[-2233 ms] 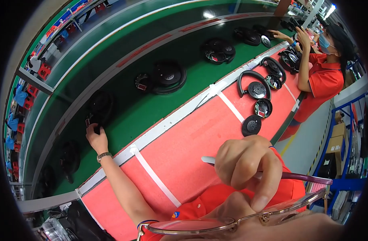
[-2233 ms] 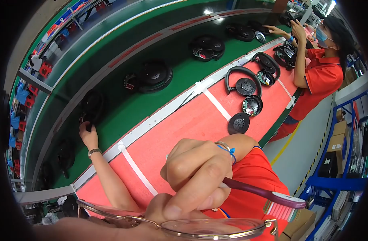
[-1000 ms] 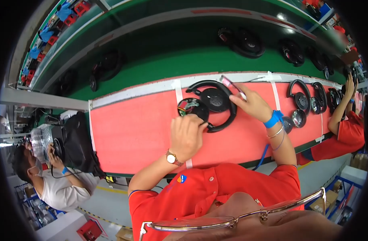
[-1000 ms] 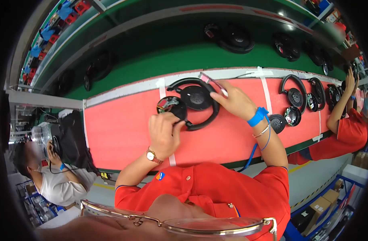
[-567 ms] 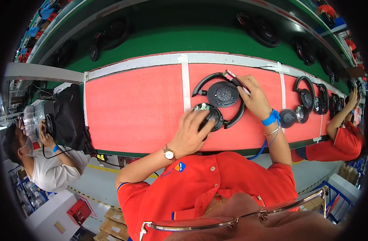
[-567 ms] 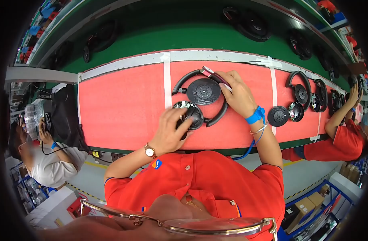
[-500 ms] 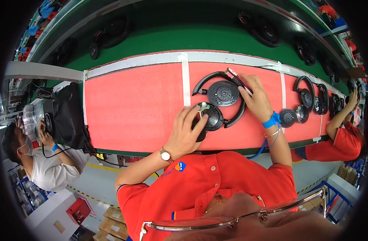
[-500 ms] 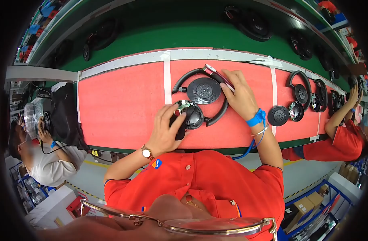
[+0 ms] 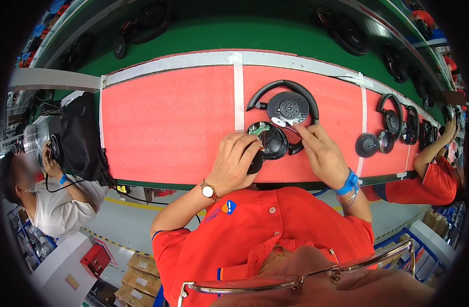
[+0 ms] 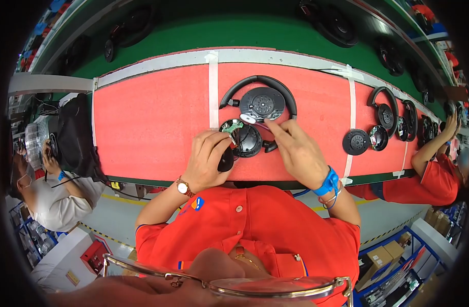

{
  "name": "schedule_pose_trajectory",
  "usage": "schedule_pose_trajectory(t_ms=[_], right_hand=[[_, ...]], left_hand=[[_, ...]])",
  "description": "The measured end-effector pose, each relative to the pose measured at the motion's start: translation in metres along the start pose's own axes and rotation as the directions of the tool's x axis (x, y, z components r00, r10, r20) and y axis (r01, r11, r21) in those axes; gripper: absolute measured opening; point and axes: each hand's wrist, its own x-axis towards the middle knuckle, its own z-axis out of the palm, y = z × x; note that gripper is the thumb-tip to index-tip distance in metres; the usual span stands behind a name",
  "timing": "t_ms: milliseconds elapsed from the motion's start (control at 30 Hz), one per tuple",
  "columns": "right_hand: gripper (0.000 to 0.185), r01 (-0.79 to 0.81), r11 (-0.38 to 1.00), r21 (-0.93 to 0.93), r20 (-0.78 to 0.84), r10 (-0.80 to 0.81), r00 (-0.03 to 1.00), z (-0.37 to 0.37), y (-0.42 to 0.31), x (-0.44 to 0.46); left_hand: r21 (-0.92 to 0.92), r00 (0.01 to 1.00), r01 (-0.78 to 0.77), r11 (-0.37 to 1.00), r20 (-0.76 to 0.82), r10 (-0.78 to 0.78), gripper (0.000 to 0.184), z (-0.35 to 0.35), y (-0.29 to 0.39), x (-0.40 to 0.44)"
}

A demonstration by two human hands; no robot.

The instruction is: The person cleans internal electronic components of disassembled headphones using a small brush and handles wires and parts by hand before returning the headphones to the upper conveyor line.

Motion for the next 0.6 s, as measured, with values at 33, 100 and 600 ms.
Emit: schedule_pose_trajectory(t_ms=[33, 100, 600], right_hand=[[0.041, 0.009, 0.999, -0.034, 0.020, -0.009, 1.000, 0.002, -0.002, -0.001], [0.043, 0.015, 0.998, -0.068, 0.043, -0.012, 0.999, 0.006, -0.002, -0.003], [0.054, 0.010, 0.908, -0.420, -0.056, -0.037, 0.998, 0.019, -0.020, -0.012]], left_hand=[[-0.003, 1.000, 0.003, 1.000, 0.001, -0.003, 0.050, 0.001, 0.000, -0.001], [-0.016, 0.997, -0.073, 0.997, -0.025, 0.073, 0.044, 0.003, 0.001, -0.002], [0.047, 0.954, -0.298, 0.953, 0.057, 0.295, 0.016, 0.011, -0.002, -0.003]])
